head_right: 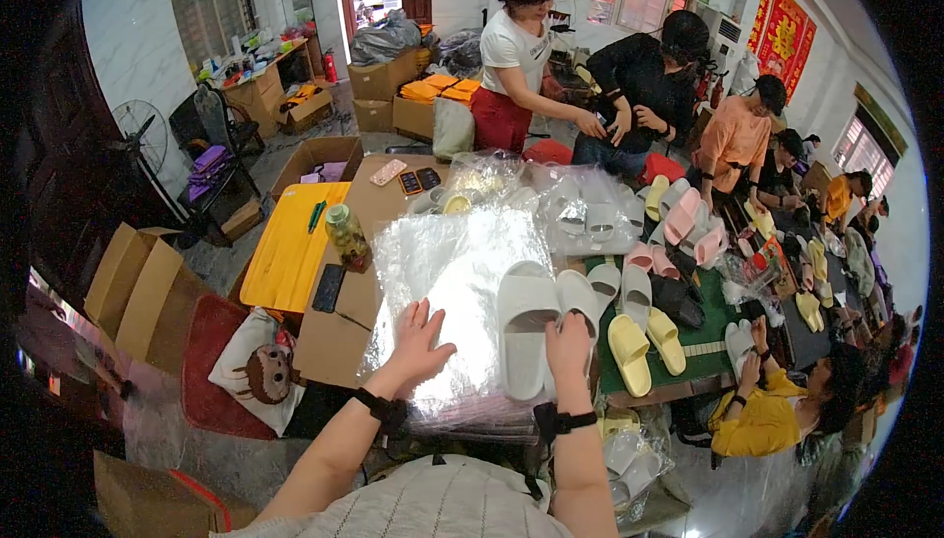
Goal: The recorder is packing various pairs of slides/sandals into plastic bags at a manufacturing workstation.
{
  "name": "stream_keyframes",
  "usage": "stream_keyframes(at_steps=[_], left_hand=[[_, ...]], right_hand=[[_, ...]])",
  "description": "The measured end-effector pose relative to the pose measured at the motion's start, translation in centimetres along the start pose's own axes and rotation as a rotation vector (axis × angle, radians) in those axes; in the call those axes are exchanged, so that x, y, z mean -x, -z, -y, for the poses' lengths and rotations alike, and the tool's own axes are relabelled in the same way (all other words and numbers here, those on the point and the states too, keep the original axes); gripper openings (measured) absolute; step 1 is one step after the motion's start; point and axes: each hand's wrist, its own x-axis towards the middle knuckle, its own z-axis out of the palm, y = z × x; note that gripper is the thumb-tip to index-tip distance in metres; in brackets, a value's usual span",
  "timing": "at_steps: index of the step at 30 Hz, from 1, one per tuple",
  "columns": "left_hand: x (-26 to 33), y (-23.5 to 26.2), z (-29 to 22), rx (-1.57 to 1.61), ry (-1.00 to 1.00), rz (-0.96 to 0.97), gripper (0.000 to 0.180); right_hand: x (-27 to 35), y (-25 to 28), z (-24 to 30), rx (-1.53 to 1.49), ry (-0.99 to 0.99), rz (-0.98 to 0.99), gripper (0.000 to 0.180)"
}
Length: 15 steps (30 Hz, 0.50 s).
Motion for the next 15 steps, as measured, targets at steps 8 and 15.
stream_keyframes(at_steps=[8, 15], left_hand=[[-0.7, 1.3, -1.4, -0.125, -0.045, 0.082, 0.084], [0.4, -0.1, -2.0, -0.294, -0.223, -0.086, 0.072]], right_hand=[[2.6, 3.6, 6.2, -0.175, 0.033, -0.015, 0.031], [2.9, -0.4, 6.9, 0.123, 0.180, 0.145, 0.059]])
